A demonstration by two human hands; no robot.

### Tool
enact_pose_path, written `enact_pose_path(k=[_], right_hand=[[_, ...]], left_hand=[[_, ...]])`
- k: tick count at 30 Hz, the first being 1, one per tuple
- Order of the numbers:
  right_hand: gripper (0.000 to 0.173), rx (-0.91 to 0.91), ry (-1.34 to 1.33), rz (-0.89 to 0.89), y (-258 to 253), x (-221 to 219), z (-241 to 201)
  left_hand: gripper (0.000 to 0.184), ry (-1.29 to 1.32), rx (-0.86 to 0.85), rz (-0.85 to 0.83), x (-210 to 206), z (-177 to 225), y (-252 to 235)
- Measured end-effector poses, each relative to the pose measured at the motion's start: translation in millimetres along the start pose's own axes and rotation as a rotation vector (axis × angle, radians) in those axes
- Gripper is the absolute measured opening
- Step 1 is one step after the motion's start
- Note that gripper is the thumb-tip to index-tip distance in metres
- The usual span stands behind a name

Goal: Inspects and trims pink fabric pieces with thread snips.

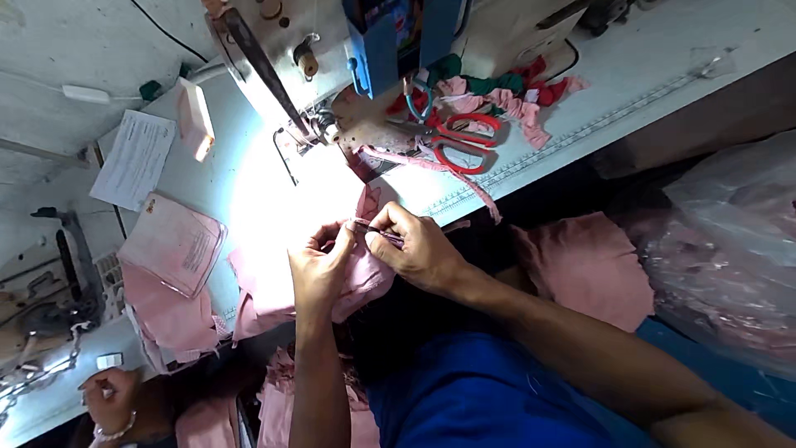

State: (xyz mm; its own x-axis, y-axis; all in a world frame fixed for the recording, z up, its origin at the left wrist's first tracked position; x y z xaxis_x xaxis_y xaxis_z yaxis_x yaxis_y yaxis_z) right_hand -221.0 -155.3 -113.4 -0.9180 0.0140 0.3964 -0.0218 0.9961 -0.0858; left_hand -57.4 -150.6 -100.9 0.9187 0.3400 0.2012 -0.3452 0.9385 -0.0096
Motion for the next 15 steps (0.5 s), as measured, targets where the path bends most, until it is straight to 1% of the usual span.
enact_pose_path(k=[5,15], right_hand=[[0.02,0.025,0.044,0.058,2.2,2.8,-3.9],[0.018,-0.043,0.011,0.057,1.7,0.0,-3.1]], left_hand=[[0.008,0.027,-0.026,-0.008,-0.1,0.1,0.4],[0.009,0.024,-0.102,0.009,-0.2,7.6,4.1]])
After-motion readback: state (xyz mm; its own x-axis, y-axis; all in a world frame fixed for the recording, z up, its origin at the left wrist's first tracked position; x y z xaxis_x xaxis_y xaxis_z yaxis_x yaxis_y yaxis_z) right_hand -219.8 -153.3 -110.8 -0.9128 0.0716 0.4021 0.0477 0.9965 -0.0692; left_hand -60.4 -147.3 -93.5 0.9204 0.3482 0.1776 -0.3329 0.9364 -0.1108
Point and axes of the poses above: each hand's wrist, its own y-axis away from the middle knuckle, its own x-axis out of the back of the hand, z = x × y, the point moved 8 cm from there along -y, towards the middle knuckle, and after that the axes turned 14 degrees about z, right-handed, at the moved point
